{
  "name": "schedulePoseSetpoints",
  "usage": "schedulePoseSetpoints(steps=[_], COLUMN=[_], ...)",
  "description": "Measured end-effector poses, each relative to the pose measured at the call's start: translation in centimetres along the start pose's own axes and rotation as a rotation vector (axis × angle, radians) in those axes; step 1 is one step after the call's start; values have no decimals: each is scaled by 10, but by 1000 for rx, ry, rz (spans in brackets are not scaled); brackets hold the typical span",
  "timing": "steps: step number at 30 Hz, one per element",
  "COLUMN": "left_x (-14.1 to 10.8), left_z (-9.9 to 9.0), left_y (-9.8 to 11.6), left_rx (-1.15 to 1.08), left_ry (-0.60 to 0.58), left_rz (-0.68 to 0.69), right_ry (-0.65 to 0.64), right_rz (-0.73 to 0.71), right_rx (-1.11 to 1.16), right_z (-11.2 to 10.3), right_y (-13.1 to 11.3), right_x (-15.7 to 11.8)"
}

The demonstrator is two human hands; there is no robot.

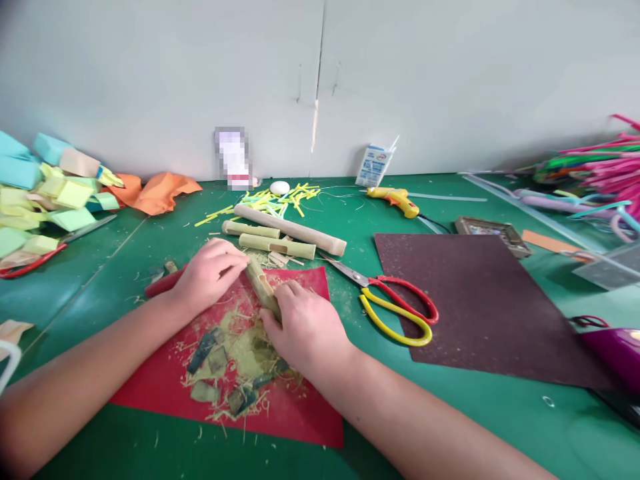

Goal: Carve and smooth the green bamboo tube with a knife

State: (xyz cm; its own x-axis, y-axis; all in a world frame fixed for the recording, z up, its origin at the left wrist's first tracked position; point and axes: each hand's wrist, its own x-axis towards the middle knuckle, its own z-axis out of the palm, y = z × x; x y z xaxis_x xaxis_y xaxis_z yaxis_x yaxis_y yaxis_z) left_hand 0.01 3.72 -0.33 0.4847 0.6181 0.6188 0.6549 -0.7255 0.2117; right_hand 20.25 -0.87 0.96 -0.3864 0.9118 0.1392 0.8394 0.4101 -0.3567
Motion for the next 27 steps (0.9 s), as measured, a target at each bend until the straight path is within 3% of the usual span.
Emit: schedulePoseSetpoints(steps=[5,9,13,27], left_x=[-2,1,2,2], left_z=[0,1,2,0], left_y=[8,-4,-15,-14], left_rx=[-26,-7,5,-20], left_ry=[-114,-30,-19,-14], left_rz=[73,-2,-19,-31], right_ry=[-10,-1,23,-83], right_rz=[2,10,-2,6], right_rx=[-27,-67,-50,146], right_z=[-1,-2,-4,-8], right_y=[1,2,3,7], right_x=[0,0,-2,4])
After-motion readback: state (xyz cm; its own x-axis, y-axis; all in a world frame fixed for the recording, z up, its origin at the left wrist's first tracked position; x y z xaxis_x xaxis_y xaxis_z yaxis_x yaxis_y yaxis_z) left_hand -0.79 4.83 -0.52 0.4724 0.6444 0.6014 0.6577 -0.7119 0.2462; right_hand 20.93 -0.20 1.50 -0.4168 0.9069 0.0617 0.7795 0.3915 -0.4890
